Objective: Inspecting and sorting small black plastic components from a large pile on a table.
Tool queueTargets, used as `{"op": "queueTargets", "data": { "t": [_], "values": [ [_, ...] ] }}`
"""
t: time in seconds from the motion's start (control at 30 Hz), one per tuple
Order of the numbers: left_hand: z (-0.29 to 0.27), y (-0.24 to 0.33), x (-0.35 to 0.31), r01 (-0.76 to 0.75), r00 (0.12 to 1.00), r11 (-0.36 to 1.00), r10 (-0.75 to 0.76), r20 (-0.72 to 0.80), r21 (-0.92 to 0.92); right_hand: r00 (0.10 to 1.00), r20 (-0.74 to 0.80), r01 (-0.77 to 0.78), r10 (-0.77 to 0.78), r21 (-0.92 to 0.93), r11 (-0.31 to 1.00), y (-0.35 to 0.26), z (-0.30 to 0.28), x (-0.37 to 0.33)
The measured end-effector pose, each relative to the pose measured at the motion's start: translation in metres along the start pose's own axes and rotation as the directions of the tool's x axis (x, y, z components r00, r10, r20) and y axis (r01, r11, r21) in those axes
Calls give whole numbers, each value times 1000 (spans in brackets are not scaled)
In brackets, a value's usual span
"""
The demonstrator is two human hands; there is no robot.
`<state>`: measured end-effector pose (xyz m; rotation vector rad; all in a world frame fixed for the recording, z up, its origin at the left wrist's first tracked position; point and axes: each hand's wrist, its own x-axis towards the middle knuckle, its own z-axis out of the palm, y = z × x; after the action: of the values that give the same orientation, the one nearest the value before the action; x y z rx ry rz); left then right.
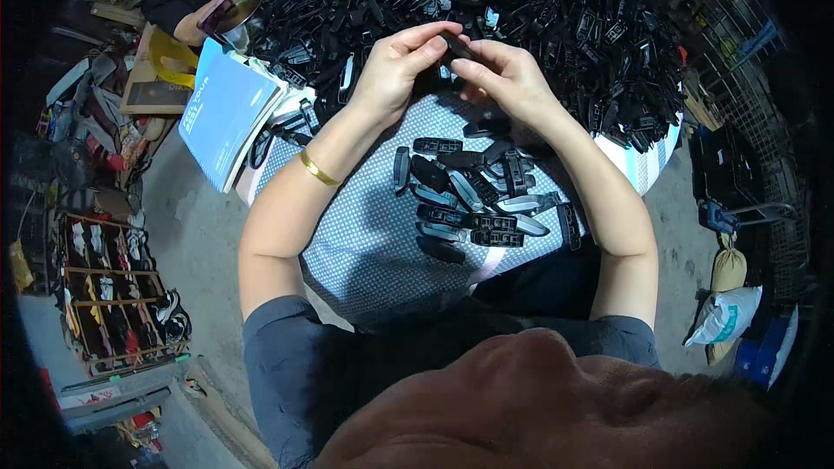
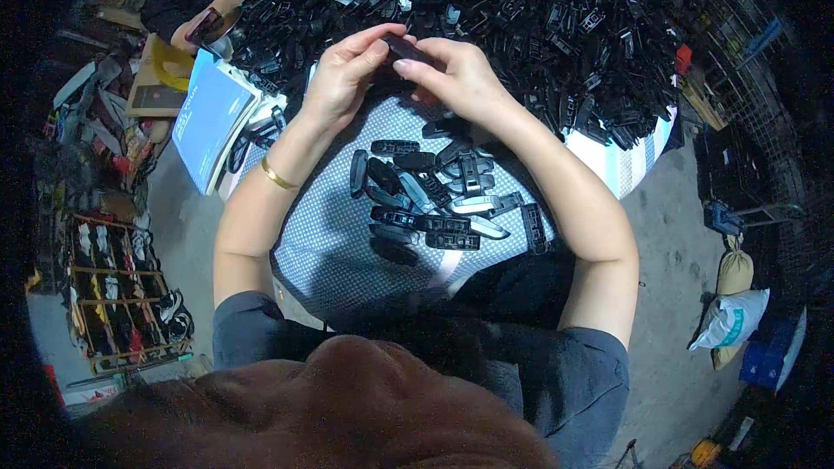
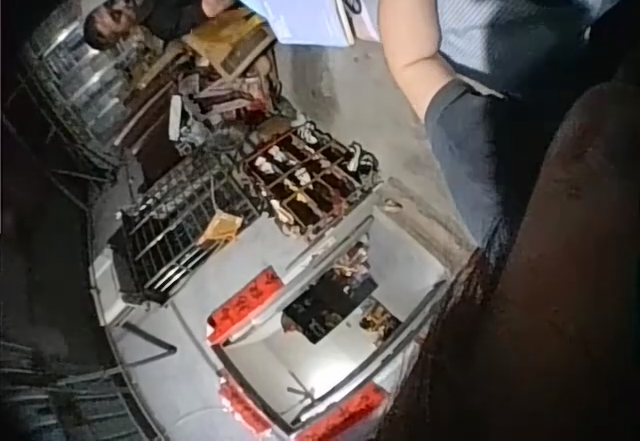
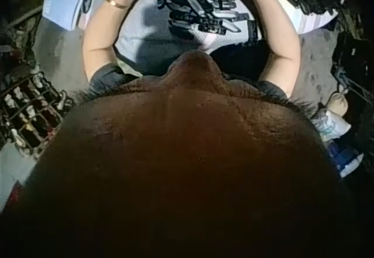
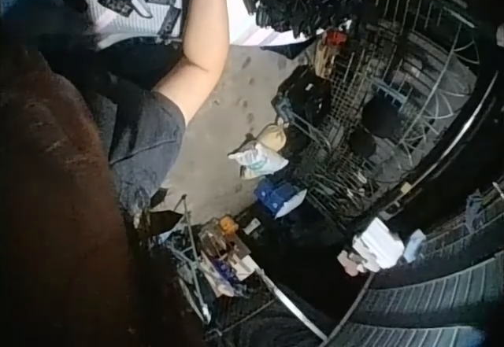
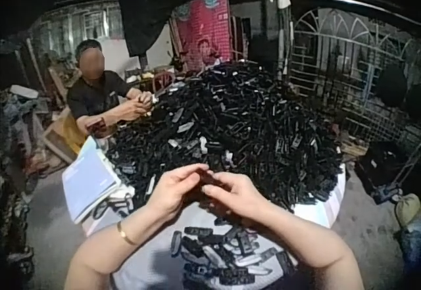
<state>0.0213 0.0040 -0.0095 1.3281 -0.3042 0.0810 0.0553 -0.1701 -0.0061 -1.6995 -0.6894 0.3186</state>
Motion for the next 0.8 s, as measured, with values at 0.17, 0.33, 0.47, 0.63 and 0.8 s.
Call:
{"op": "queueTargets", "data": {
  "t": [0.17, 0.33, 0.47, 0.63, 0.8],
  "values": [
    [1, 1, -1, -38, 998, 997, 36, 45, 65, 905, -108, 345, -412, -381, 858, 11, 2, 1],
    [6, 4, 1, -25, 998, 977, 12, 66, 211, 979, 123, 199, -162, -418, 886, -11, -26, 0],
    [21, -4, -10, -141, 975, 765, -2, 221, 628, 993, 78, 114, -87, -488, 865, -27, -70, -18],
    [38, -11, -15, -392, 860, 611, -22, 510, 688, 980, -17, 98, -198, -825, 557, -12, -78, -64],
    [51, -11, 7, -175, 815, 647, -328, 478, 742, 958, -105, 4, -266, -926, 379, 16, -51, -90]
  ]
}}
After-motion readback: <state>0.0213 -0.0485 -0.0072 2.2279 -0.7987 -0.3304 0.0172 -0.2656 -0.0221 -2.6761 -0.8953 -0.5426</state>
